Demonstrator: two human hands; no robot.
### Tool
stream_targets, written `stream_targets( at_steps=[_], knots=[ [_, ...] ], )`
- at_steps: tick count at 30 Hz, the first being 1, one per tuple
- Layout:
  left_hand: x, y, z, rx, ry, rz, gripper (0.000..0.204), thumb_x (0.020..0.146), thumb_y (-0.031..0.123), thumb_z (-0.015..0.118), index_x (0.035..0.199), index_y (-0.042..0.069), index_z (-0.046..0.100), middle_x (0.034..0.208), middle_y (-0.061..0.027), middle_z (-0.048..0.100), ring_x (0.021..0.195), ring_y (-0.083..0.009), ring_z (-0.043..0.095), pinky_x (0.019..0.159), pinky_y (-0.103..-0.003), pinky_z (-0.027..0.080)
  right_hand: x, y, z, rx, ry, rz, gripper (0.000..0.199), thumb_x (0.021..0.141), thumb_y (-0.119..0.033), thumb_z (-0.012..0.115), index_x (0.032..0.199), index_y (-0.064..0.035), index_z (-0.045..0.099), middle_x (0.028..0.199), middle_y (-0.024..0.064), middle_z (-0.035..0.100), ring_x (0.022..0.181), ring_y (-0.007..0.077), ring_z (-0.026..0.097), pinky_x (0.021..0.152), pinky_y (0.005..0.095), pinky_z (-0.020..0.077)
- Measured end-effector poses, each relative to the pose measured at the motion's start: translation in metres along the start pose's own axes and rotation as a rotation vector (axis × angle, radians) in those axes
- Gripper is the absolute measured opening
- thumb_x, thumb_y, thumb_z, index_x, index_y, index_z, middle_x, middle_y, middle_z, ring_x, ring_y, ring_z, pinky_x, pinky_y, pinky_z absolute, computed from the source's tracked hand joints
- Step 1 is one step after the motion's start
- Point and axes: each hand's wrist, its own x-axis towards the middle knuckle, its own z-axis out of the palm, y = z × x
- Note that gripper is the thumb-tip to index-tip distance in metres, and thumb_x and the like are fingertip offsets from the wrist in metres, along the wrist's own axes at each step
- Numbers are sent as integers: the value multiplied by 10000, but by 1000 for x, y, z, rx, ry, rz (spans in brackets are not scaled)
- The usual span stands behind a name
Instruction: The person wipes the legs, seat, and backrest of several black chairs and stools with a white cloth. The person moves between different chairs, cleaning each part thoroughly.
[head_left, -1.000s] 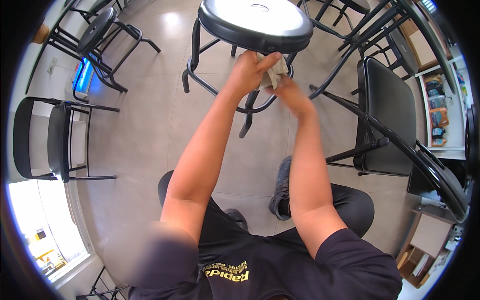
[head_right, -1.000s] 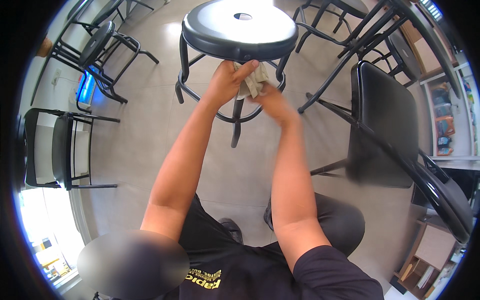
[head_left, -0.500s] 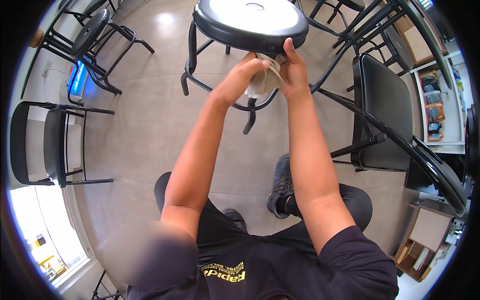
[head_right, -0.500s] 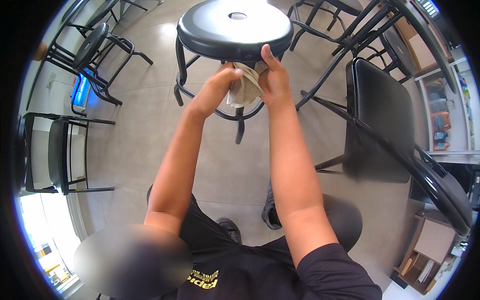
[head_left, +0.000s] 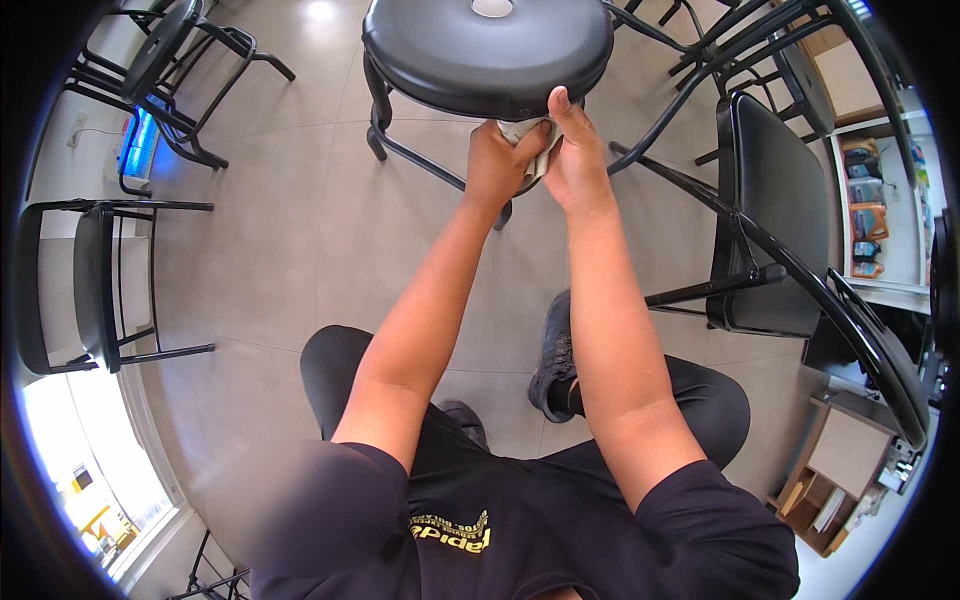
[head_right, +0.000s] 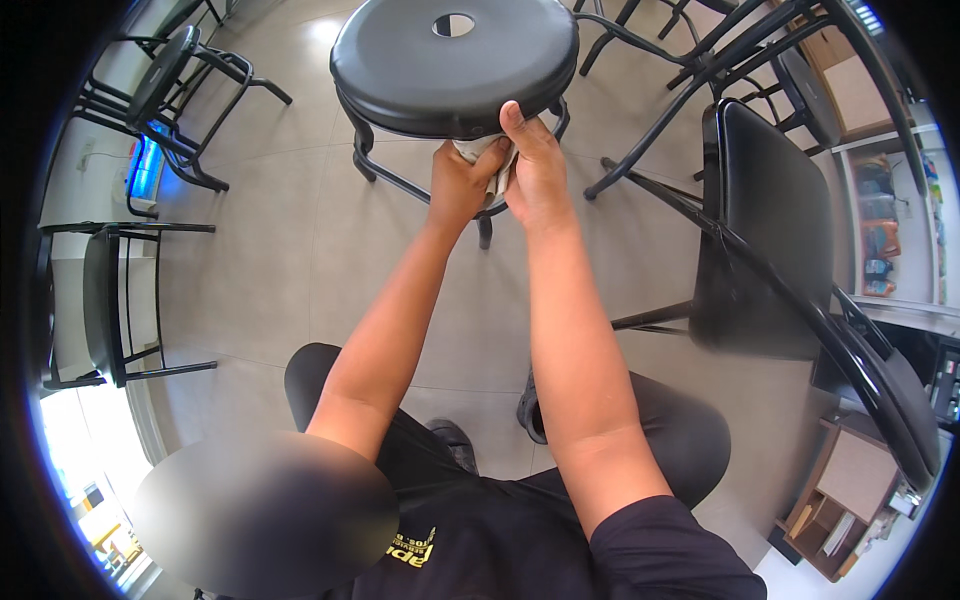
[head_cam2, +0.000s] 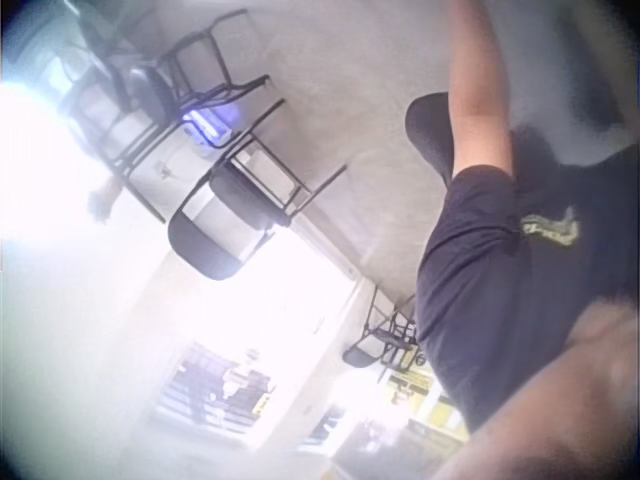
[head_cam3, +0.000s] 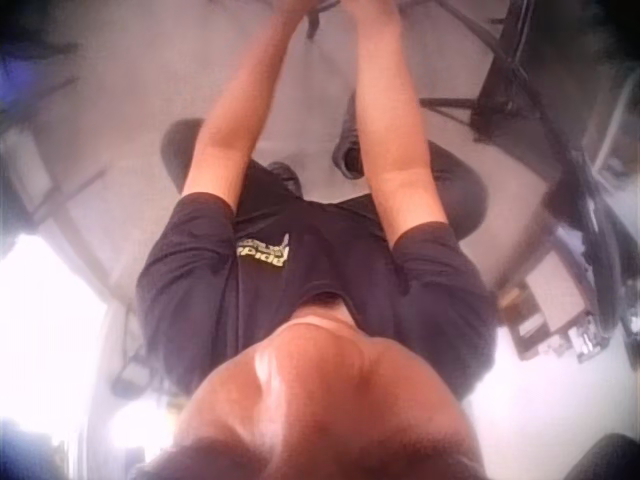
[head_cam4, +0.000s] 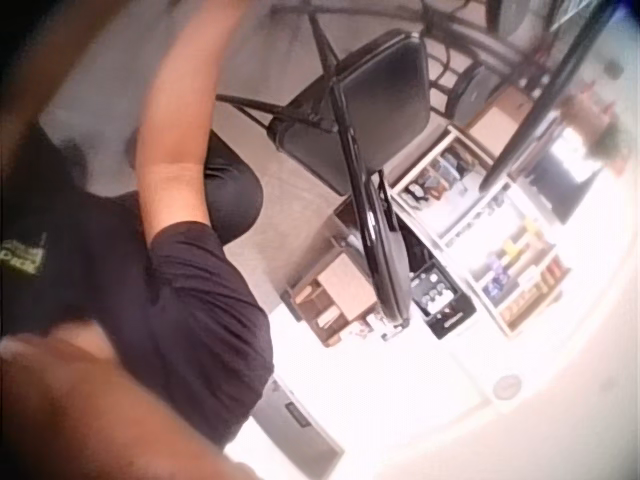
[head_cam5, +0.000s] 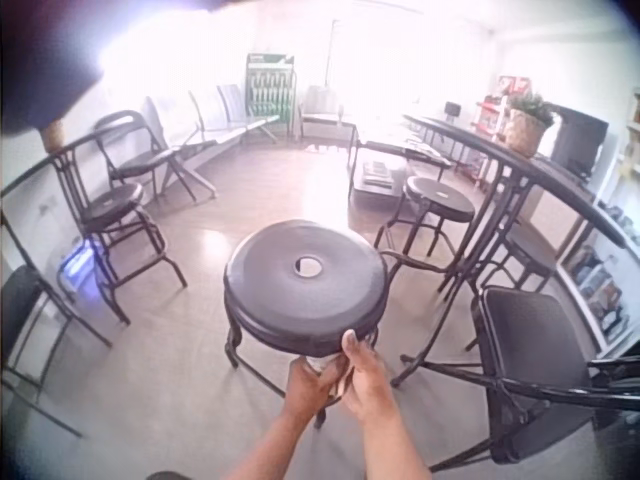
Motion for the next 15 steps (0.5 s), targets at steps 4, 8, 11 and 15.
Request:
stream_targets(
  at_steps=[4, 8, 11, 15],
  knots=[
    [-5, -11, 3, 65, 52, 50, 316, 933, 201, 747, 1108, -57, 694, 1009, -150, 782, 898, -212, 736, 805, -359, 565, -1, -4, -5, -53, 24, 59, 695, 943, -488, 781, 1395, 1, 581, 1408, 78, 614, 1317, 213, 539, 1149, 404, 390],
    [-8, -20, 5, 112, 76, 80, 321, 930, 213, 751, 1098, -56, 699, 994, -166, 781, 893, -251, 749, 808, -369, 566, -1, -11, -10, -106, 41, 116, 635, 949, -468, 781, 1341, 5, 618, 1374, 66, 633, 1305, 205, 531, 1145, 415, 376],
    [-13, -37, 1, 226, 99, 134, 349, 879, 243, 784, 1094, -17, 695, 969, -193, 768, 908, -392, 744, 795, -431, 566, -4, -14, -13, -208, 19, 108, 504, 959, -427, 779, 1277, -54, 662, 1326, 25, 647, 1281, 184, 532, 1095, 406, 389],
    [-20, -43, 4, 194, 73, 47, 274, 872, 211, 764, 1049, 6, 720, 993, -201, 761, 915, -411, 729, 801, -453, 556, -11, -7, -46, -280, 70, 229, 343, 979, -366, 750, 1217, -128, 683, 1257, -20, 659, 1221, 152, 544, 1030, 383, 399]
  ],
)
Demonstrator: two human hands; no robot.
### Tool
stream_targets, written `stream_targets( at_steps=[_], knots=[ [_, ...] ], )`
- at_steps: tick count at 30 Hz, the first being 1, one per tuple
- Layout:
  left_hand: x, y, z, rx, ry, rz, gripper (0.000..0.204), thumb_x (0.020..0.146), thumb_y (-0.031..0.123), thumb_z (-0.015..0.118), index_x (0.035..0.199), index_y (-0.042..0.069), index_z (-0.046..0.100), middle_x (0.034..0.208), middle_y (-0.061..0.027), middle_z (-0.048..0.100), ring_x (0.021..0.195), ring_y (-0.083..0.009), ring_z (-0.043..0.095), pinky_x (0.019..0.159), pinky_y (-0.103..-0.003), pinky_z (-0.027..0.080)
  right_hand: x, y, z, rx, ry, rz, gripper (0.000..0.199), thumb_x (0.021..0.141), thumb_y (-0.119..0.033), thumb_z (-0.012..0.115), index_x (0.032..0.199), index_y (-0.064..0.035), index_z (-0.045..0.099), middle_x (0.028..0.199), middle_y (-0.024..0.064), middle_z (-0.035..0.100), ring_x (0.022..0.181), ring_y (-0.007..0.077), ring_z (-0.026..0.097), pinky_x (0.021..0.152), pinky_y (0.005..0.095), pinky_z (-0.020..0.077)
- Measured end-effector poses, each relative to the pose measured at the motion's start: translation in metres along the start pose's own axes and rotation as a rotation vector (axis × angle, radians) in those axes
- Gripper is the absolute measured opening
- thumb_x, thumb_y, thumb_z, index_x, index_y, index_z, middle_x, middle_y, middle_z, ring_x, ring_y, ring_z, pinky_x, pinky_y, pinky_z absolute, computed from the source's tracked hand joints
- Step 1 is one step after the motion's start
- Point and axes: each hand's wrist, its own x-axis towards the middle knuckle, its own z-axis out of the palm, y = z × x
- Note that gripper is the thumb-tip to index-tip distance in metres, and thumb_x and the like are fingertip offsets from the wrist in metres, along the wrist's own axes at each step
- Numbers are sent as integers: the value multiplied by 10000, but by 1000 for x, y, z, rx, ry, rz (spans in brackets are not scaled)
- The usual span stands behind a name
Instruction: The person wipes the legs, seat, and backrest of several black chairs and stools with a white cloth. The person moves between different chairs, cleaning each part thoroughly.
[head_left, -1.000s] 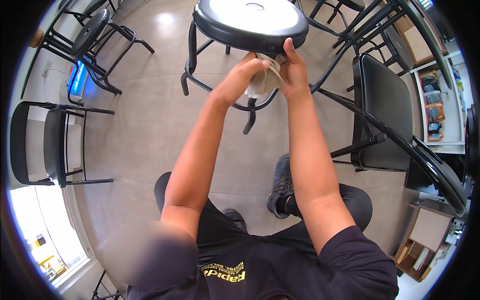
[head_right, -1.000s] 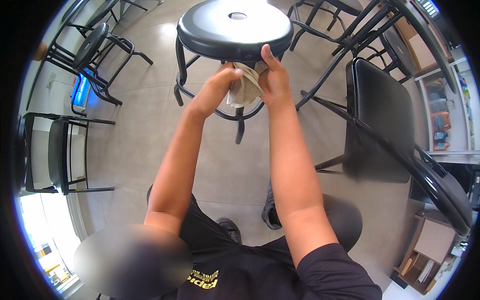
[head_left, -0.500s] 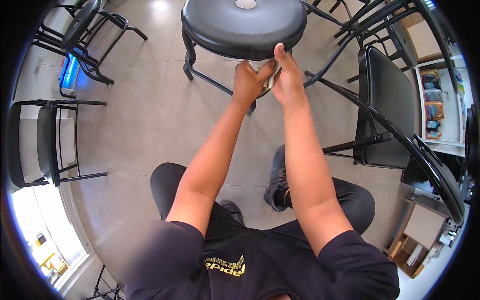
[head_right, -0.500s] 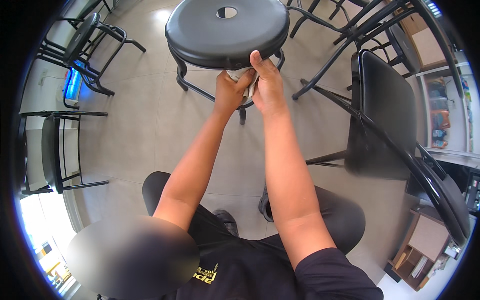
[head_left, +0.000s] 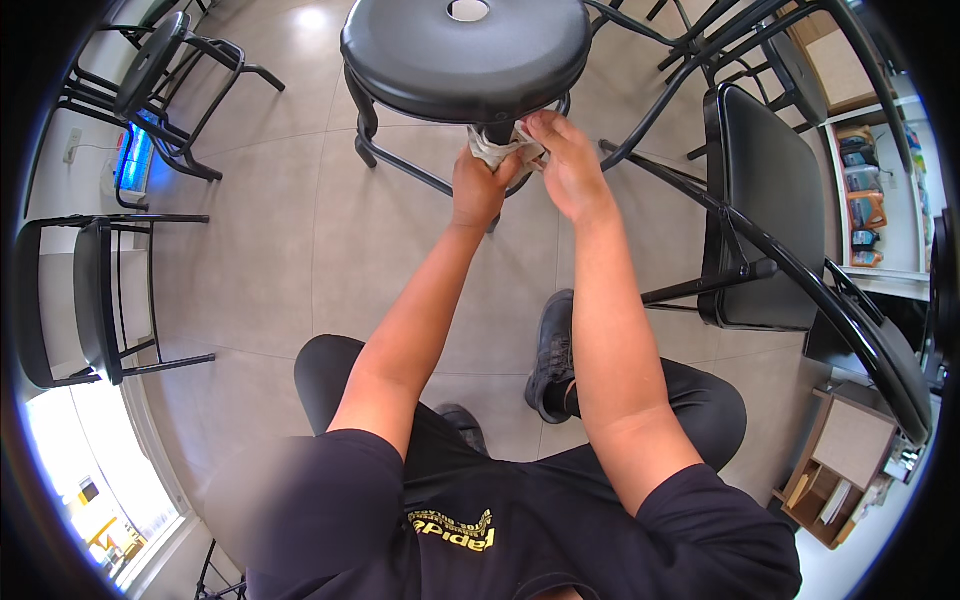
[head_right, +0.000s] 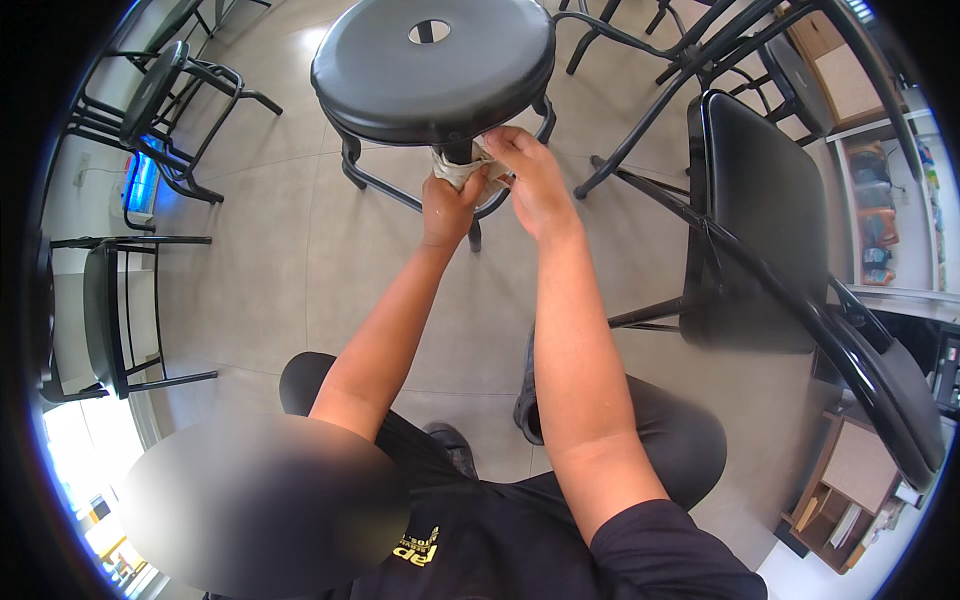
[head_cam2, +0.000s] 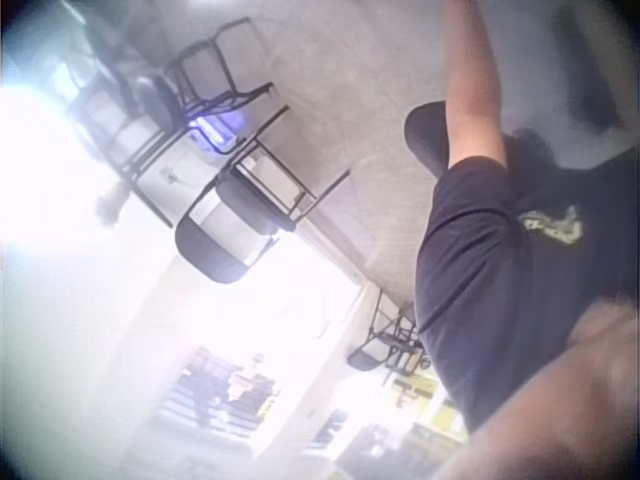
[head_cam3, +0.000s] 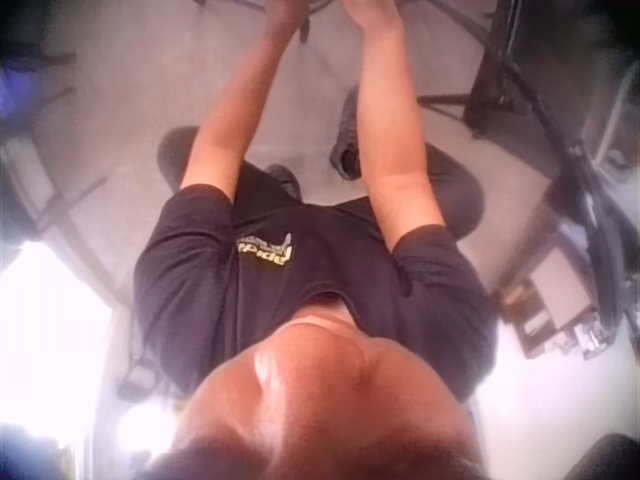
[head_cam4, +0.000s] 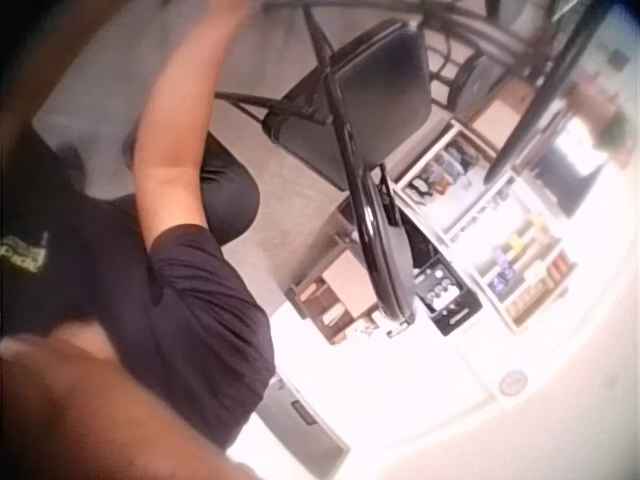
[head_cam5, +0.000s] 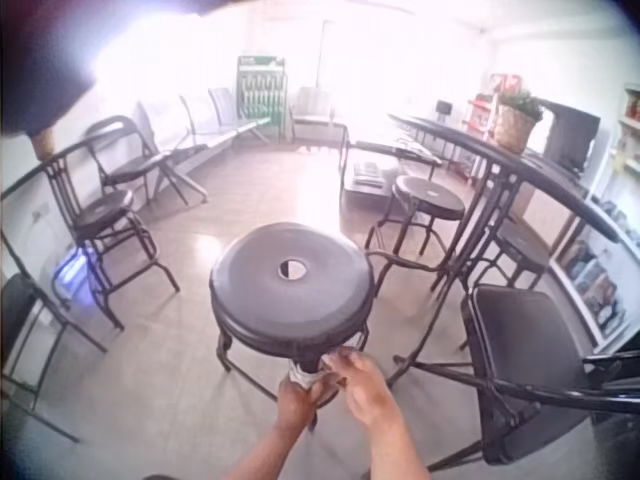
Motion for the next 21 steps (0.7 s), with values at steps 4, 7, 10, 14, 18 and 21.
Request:
stream_targets(
  at_steps=[4, 7, 10, 14, 18, 21],
  knots=[
    [-5, -22, 1, 76, 16, 17, 257, 882, 223, 742, 1043, 24, 732, 995, -193, 746, 929, -431, 690, 826, -511, 523, -7, 23, -6, -81, 141, 85, 267, 996, -317, 714, 1197, -145, 681, 1201, -32, 674, 1168, 134, 570, 994, 365, 422],
    [-9, -29, 6, 135, 55, 60, 260, 893, 232, 734, 1068, 39, 731, 1022, -179, 737, 975, -434, 660, 849, -539, 490, -8, 35, -6, -184, 213, 103, 249, 1001, -290, 695, 1198, -139, 681, 1170, -27, 686, 1122, 133, 599, 961, 360, 451],
    [-15, -38, 3, 268, -2, 180, 257, 910, 234, 728, 1106, 68, 732, 1081, -168, 734, 1028, -420, 652, 882, -533, 466, -8, 41, -2, -255, 277, 112, 252, 998, -277, 687, 1200, -128, 680, 1127, -15, 698, 1083, 138, 624, 913, 357, 481],
    [-34, -79, -13, 516, -122, 225, 297, 943, 285, 712, 1180, 106, 722, 1206, -152, 715, 1174, -391, 616, 988, -538, 437, -7, 65, 3, -394, 353, 84, 268, 980, -263, 684, 1196, -105, 679, 1071, 10, 713, 1041, 139, 645, 852, 340, 501],
    [-41, -85, -13, 891, -25, 247, 387, 963, 377, 686, 1250, 118, 705, 1340, -129, 663, 1350, -352, 503, 1114, -581, 363, -7, 97, 2, -446, 436, 99, 261, 966, -253, 684, 1166, -87, 688, 1059, 31, 719, 941, 135, 662, 760, 310, 508],
    [-32, -50, -20, 1039, -262, 34, 415, 964, 394, 671, 1265, 110, 696, 1366, -118, 648, 1426, -332, 444, 1144, -612, 340, -5, 119, -20, -534, 467, 124, 238, 970, -253, 677, 1130, -78, 696, 1015, 32, 722, 860, 132, 670, 696, 298, 507]
  ],
)
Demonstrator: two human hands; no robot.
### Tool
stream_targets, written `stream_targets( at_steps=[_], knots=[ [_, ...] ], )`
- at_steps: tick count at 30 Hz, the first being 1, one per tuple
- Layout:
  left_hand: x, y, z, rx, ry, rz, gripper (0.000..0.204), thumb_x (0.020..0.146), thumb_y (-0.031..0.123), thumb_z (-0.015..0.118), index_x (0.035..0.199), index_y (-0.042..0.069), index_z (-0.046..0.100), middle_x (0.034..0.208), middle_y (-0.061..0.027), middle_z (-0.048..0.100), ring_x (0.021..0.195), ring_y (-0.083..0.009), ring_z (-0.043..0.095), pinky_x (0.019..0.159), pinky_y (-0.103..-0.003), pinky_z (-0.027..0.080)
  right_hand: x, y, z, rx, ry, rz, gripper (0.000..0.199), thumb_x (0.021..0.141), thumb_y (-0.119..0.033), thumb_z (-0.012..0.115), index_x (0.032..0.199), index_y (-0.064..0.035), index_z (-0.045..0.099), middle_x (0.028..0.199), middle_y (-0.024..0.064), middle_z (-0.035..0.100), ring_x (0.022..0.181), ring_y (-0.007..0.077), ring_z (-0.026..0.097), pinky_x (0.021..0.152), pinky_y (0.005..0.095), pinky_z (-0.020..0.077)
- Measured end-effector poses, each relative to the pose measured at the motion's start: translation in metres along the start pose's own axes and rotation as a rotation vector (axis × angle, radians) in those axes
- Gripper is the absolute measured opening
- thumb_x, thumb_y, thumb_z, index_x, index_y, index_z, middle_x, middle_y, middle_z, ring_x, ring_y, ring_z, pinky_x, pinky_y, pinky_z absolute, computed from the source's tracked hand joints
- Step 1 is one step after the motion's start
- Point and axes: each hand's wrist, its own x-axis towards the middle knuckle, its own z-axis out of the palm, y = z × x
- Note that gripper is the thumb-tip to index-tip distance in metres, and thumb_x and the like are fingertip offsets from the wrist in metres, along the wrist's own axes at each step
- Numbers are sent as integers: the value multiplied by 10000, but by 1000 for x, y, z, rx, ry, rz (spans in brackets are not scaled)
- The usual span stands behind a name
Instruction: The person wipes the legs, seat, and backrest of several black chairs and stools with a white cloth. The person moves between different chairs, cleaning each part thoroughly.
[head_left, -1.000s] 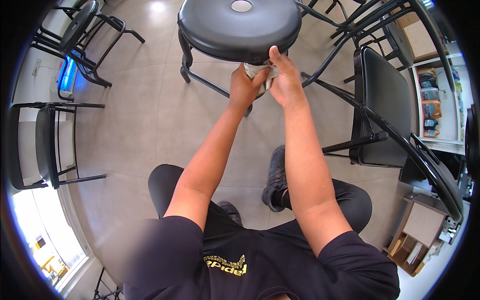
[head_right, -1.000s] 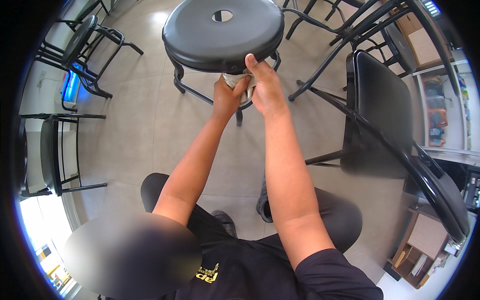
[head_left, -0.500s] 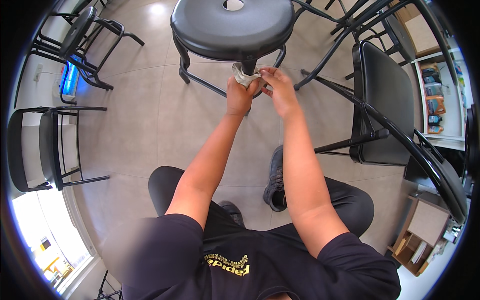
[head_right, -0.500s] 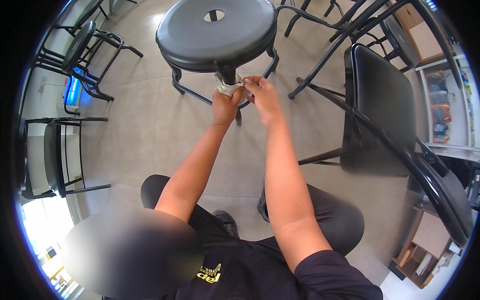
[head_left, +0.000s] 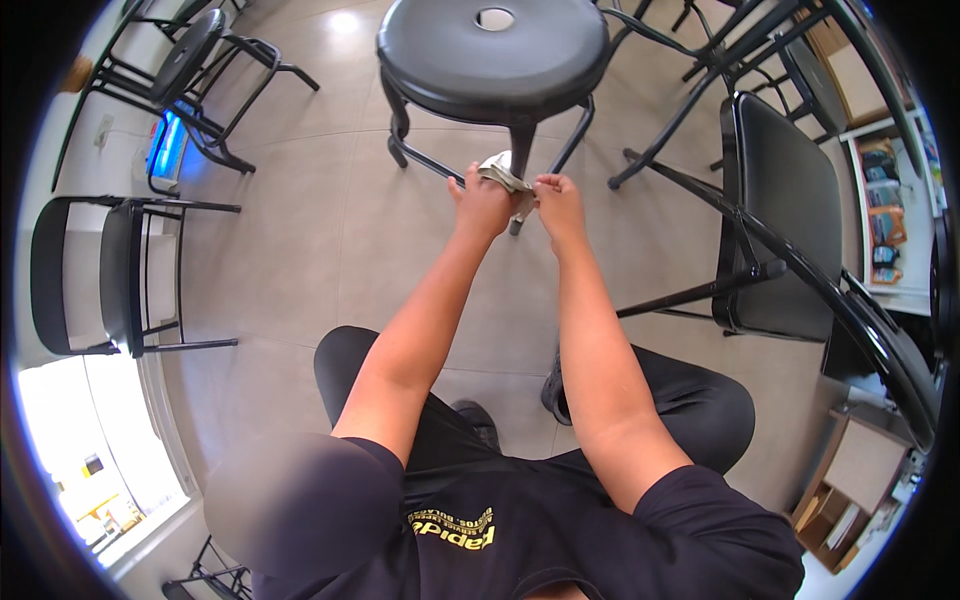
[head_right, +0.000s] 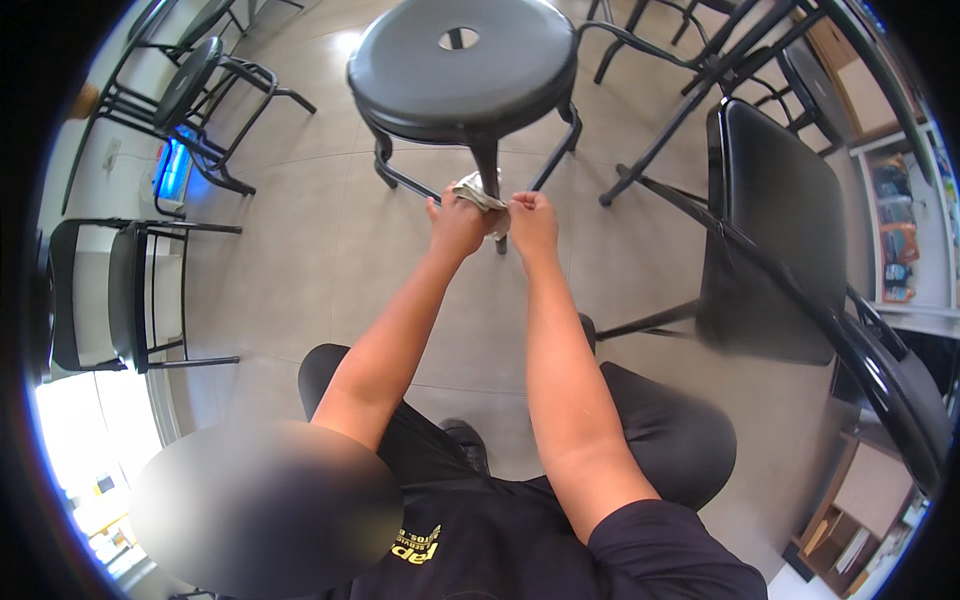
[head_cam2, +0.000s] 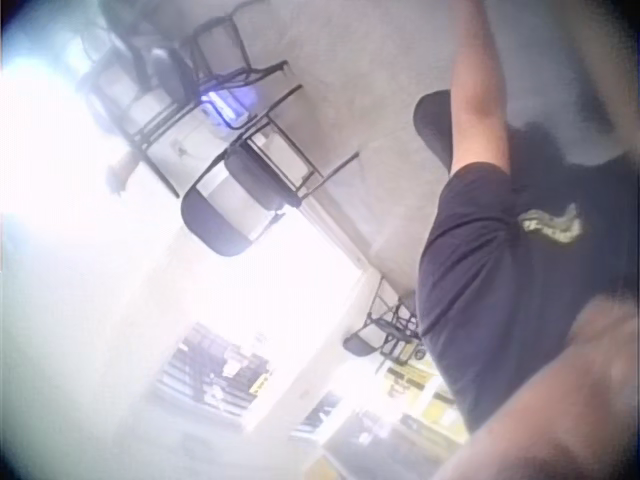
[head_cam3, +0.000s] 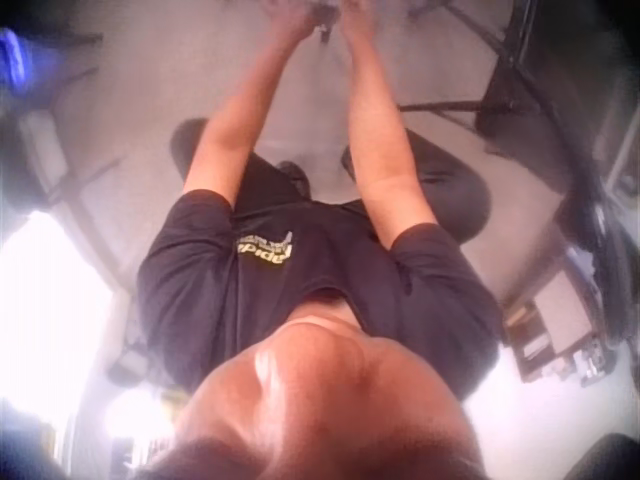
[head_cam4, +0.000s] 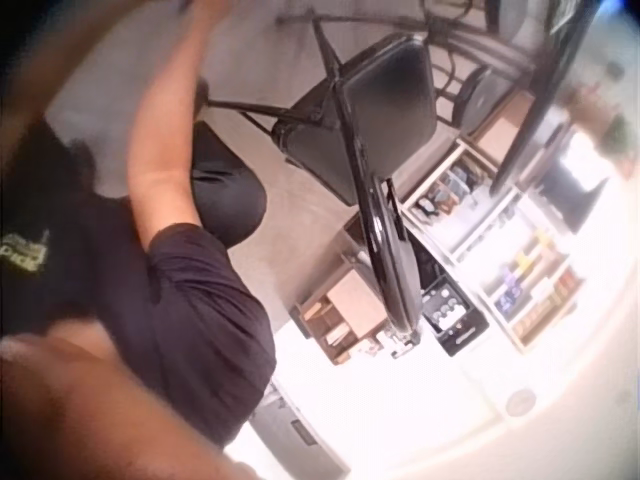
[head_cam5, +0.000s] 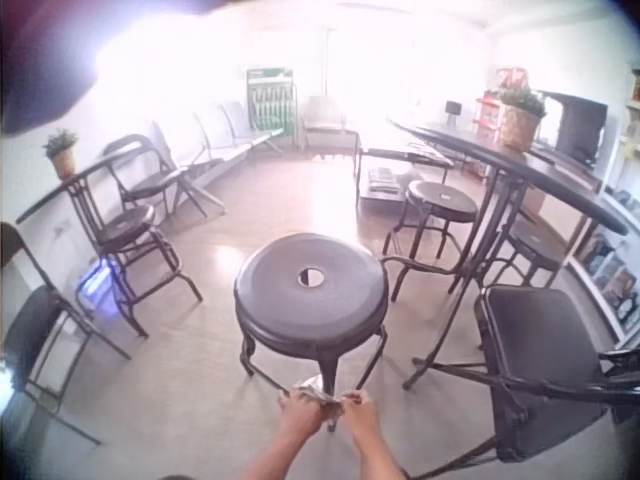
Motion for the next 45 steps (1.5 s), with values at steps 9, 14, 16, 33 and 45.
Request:
stream_targets(
  at_steps=[9, 14, 16, 33, 45],
  knots=[
    [-32, -63, -55, -685, -201, -313, 375, 873, 123, 715, 1225, 9, 656, 1244, -179, 694, 1105, -342, 699, 940, -436, 553, -53, -61, 20, -134, -512, 184, 343, 1024, -358, 639, 1044, -22, 711, 879, 31, 714, 768, 139, 675, 699, 307, 532],
    [-74, -101, -134, -1272, -318, -604, 348, 903, 95, 676, 1235, -5, 644, 1184, -130, 707, 1060, -219, 694, 936, -375, 550, -46, -97, 61, -281, -484, -274, 579, 965, -425, 719, 1285, 53, 653, 1156, 172, 730, 1055, 262, 707, 942, 381, 546],
    [-90, -107, -149, -1414, -177, -719, 343, 922, 110, 674, 1248, 6, 648, 1159, -91, 717, 1041, -193, 686, 918, -357, 548, -40, -120, 95, -153, -487, -314, 698, 940, -459, 746, 1387, 52, 581, 1308, 224, 661, 1202, 304, 643, 1046, 395, 488],
    [-125, -104, -206, -1279, 112, -736, 377, 924, 250, 571, 1180, -15, 651, 1111, -103, 681, 1031, -203, 608, 910, -365, 470, -4, -184, 168, 235, -507, -537, 236, 999, -304, 755, 1051, -124, 610, 940, 23, 663, 952, 119, 621, 927, 375, 504],
    [-110, -114, -83, -622, 222, -534, 416, 1010, 269, 556, 1241, -77, 546, 1218, -288, 631, 1127, -464, 626, 950, -560, 495, -85, -185, 135, 485, -824, -332, 99, 1022, -126, 663, 975, -89, 585, 827, 8, 537, 813, 168, 583, 847, 381, 529]
  ],
)
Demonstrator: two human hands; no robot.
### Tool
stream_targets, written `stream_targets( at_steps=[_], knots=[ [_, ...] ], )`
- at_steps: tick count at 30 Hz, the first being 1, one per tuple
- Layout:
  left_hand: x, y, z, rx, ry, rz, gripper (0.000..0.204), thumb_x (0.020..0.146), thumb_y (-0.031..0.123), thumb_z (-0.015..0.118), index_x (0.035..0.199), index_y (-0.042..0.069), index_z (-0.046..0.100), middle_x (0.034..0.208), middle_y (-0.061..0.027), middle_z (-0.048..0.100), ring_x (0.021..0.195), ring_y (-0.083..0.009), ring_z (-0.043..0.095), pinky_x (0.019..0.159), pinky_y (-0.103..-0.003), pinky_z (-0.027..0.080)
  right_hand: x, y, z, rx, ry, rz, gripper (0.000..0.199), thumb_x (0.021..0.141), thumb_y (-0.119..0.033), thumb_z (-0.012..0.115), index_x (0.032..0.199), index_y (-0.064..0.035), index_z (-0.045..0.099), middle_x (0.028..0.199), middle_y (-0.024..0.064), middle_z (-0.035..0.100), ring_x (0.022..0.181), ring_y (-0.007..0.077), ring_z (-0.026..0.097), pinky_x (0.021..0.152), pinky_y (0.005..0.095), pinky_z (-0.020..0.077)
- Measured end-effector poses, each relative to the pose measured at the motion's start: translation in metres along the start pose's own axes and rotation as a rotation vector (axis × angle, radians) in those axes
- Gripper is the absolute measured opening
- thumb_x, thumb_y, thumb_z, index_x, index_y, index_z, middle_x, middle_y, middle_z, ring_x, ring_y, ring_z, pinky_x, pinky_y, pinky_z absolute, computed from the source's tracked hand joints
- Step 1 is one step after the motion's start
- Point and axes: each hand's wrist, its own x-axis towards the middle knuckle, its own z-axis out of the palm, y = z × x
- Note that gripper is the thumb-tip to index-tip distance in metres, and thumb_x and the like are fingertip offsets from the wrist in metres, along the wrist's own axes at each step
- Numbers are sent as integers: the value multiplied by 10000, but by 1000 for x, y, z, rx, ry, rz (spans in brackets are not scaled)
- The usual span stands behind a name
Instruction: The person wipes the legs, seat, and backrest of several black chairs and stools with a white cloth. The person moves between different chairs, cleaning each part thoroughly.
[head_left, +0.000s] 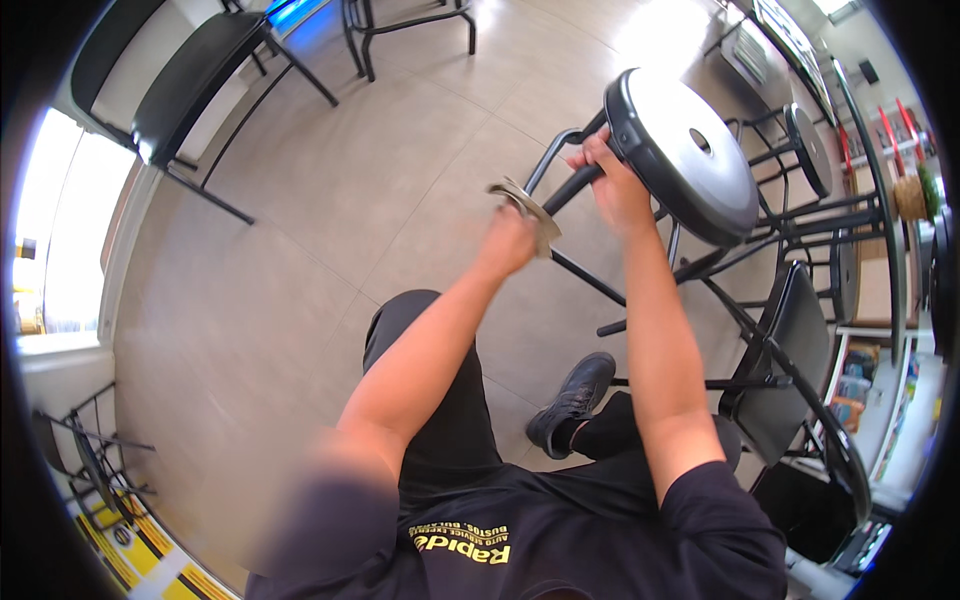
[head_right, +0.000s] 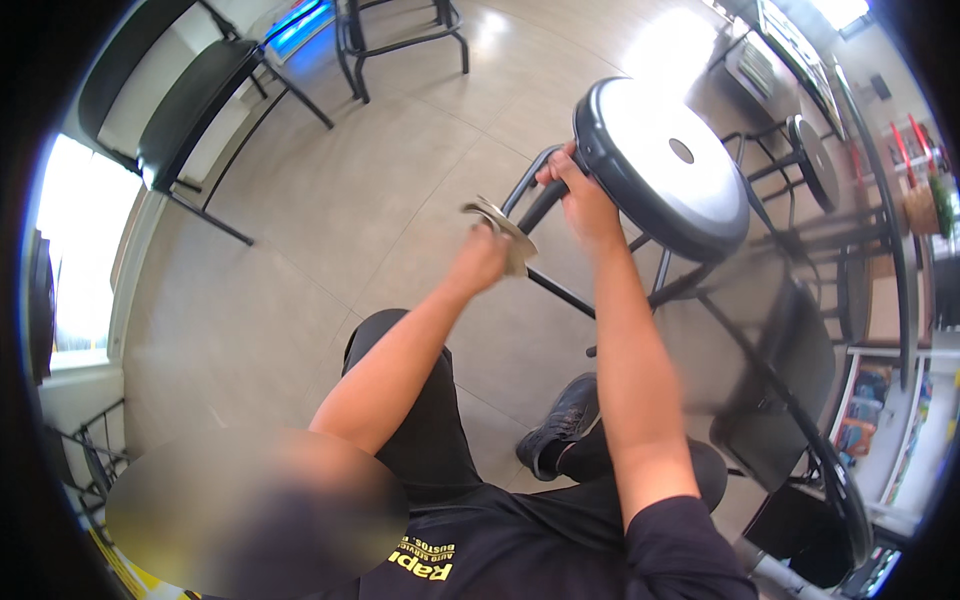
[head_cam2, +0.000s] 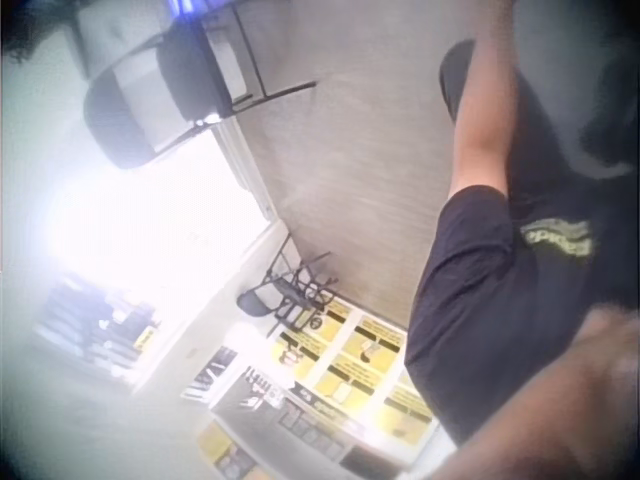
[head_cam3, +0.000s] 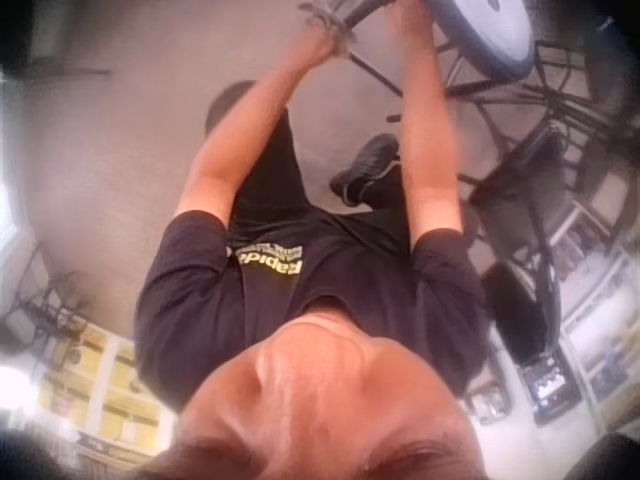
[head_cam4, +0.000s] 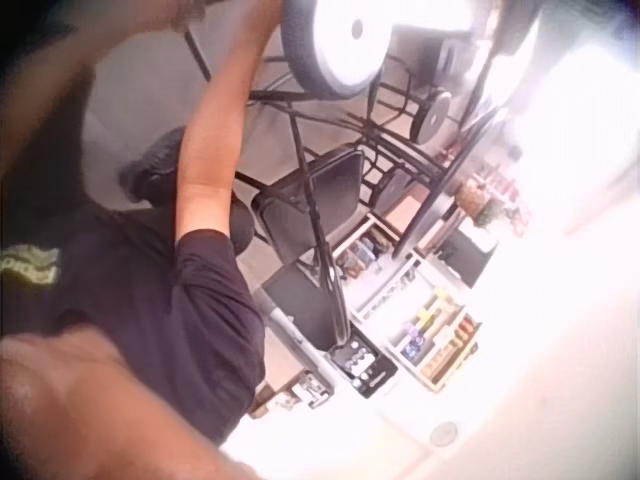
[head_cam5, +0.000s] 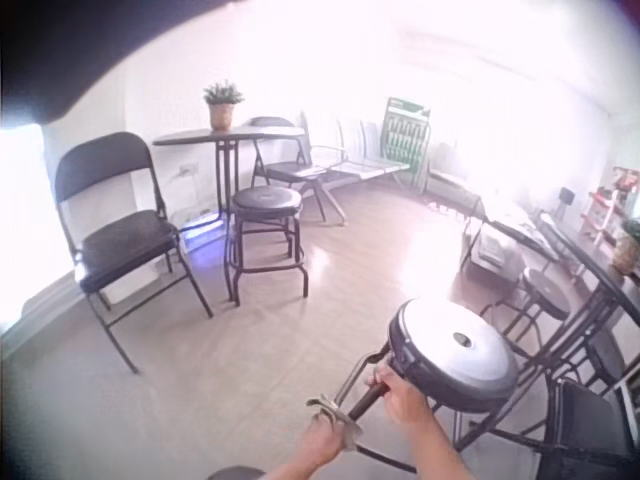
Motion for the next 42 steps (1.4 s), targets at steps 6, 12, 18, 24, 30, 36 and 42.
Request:
stream_targets(
  at_steps=[6, 12, 18, 24, 30, 36, 42],
  knots=[
    [-43, 14, 19, 33, 46, -2, 297, 1053, 218, 541, 1163, -57, 526, 1166, -302, 606, 1073, -496, 611, 929, -593, 479, -36, 3, 19, 68, 241, 12, 291, 992, -232, 576, 759, -147, 423, 643, -4, 388, 627, 157, 393, 713, 355, 381],
    [-50, 12, 40, 115, 302, -44, 278, 1043, 257, 548, 1121, -10, 540, 1120, -206, 640, 1015, -434, 640, 875, -541, 507, -56, -1, 28, 56, 257, 25, 276, 961, -182, 545, 743, -152, 378, 595, -8, 336, 568, 149, 355, 697, 358, 377],
    [-28, 34, 30, -62, 226, -189, 330, 1041, 312, 519, 1062, -16, 543, 987, -253, 697, 954, -477, 674, 837, -588, 510, -74, -21, 10, 58, 134, 1, 266, 922, -198, 565, 734, -148, 384, 574, -4, 324, 556, 144, 342, 676, 363, 371],
    [43, -9, 32, -460, 91, -214, 462, 1052, 393, 498, 1146, -34, 644, 894, -193, 726, 829, -351, 725, 749, -490, 572, -98, -46, -13, 118, -44, 32, 275, 918, -237, 581, 729, -160, 398, 543, -18, 299, 525, 123, 293, 645, 346, 349],
    [82, 33, 5, -1463, -256, -484, 476, 1067, 491, 500, 1084, 58, 696, 875, -118, 723, 762, -262, 727, 698, -415, 629, -115, -62, -48, 151, -10, 8, 348, 969, -275, 568, 702, -166, 373, 517, -25, 272, 491, 123, 257, 622, 350, 339],
    [100, 58, 27, -1238, -180, -505, 399, 1003, 444, 713, 1045, 48, 690, 849, -82, 697, 751, -210, 697, 626, -353, 591, -117, -72, -79, 165, 106, -17, 413, 1009, -321, 572, 686, -165, 368, 506, -28, 259, 468, 121, 238, 598, 348, 332],
    [64, 74, 68, -874, 166, -305, 298, 1024, 274, 665, 1111, -10, 638, 940, -88, 724, 790, -169, 697, 683, -360, 567, -121, -78, -94, 152, 239, -99, 408, 1004, -311, 581, 672, -172, 390, 502, -44, 253, 447, 102, 226, 562, 320, 310]
  ],
)
